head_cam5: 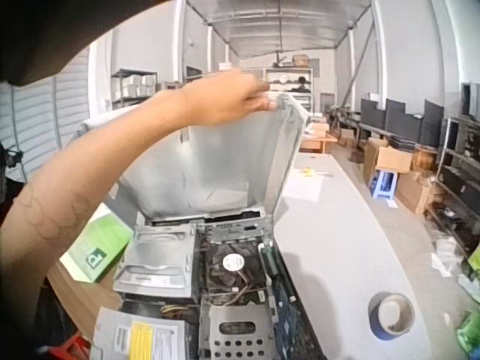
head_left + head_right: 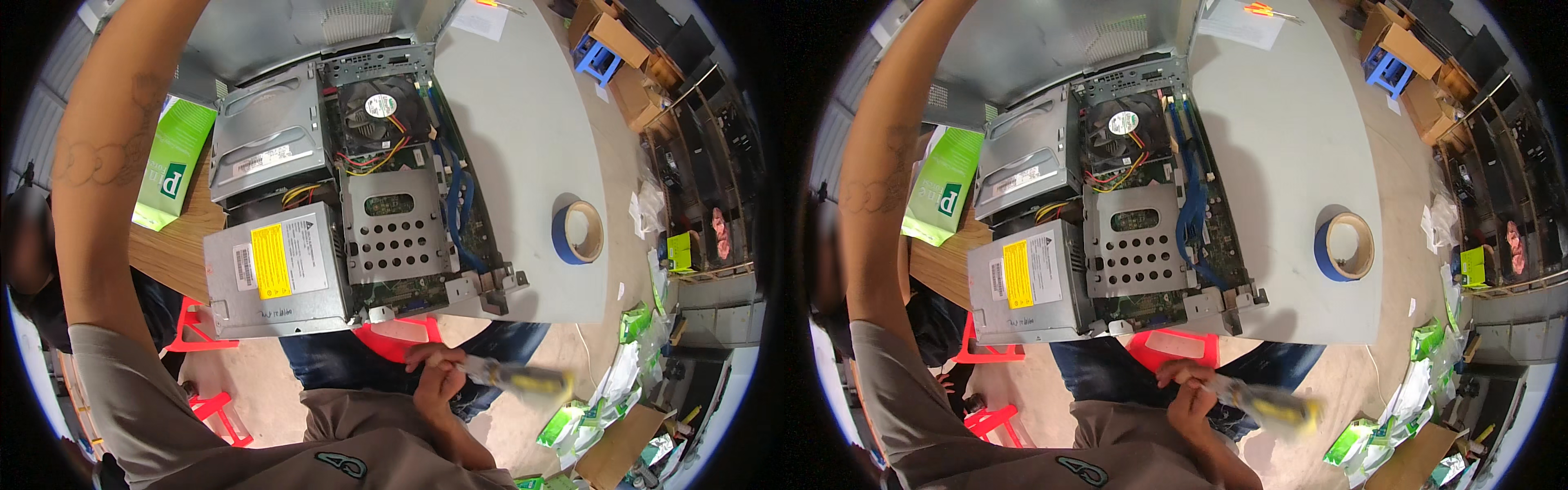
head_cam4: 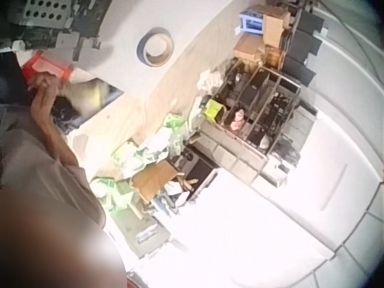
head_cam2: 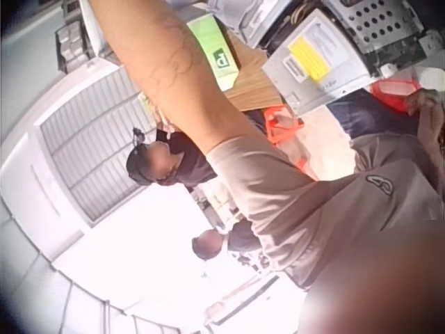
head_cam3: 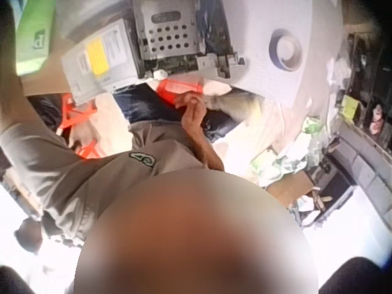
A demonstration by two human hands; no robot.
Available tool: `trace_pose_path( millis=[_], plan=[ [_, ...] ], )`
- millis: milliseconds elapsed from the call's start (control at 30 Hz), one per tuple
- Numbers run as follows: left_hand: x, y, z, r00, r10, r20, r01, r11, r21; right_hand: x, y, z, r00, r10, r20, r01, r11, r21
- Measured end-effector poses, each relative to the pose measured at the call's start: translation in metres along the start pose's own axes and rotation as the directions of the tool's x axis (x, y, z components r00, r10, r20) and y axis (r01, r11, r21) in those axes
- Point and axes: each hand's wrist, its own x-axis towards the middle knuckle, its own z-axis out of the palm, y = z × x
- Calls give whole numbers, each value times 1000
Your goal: The person disassembles a computer by opening the desktop casing, removing internal metal components, and detaching blue cables from the motherboard using a screwdriver.
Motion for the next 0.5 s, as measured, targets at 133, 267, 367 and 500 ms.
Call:
trace_pose_path(
  millis=[133, 267, 367, 500],
  plan=[
    [3, -16, 9, 1000, -15, 14, 13, 985, 171, 2, 2, -6, 964, 242, 112, -249, 967, 52],
    [4, -23, 10, 991, -132, 11, 124, 955, 268, 7, 1, -7, 990, 139, -30, -136, 988, 78],
    [12, -30, 31, 987, -160, -24, 161, 952, 259, 6, 3, -15, 990, 136, 44, -138, 990, 32],
    [7, -57, 41, 963, -264, -48, 266, 916, 300, 4, 1, -12, 987, 161, 20, -161, 987, 19]
  ],
)
